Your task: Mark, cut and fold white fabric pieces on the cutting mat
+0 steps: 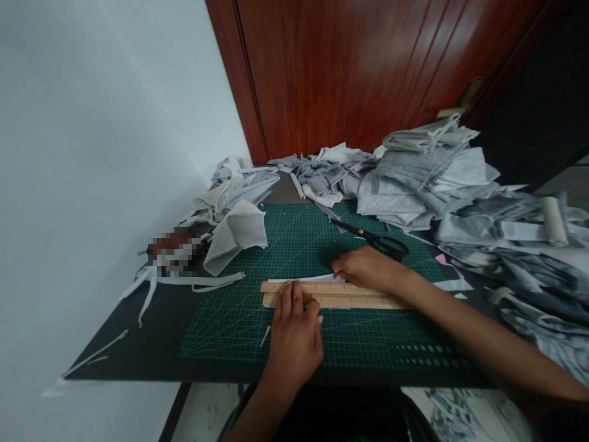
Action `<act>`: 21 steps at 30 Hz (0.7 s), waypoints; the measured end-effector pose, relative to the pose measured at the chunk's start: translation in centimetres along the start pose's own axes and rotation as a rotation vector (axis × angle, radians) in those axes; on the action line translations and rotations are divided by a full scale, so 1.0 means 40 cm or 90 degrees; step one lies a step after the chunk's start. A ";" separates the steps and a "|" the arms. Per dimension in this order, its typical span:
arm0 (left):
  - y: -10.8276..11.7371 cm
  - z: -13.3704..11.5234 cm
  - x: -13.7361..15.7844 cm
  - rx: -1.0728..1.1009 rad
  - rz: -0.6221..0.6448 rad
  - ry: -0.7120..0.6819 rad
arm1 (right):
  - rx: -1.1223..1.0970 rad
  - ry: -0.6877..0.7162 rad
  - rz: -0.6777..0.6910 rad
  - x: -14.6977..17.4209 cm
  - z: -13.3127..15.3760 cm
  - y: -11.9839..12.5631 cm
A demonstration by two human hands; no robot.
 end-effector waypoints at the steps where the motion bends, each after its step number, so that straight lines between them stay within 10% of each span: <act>1: 0.000 0.000 -0.001 0.000 0.002 -0.002 | -0.003 -0.001 -0.003 0.000 -0.002 0.001; 21: -0.014 0.002 -0.004 0.004 -0.006 -0.046 | -0.313 -0.042 0.089 0.012 -0.015 -0.021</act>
Point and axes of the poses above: each hand's wrist, its own x-axis away from the middle knuckle, its own y-axis out of the back of the hand, z = x × y, the point moved 6 cm from there along -x, towards the middle knuckle
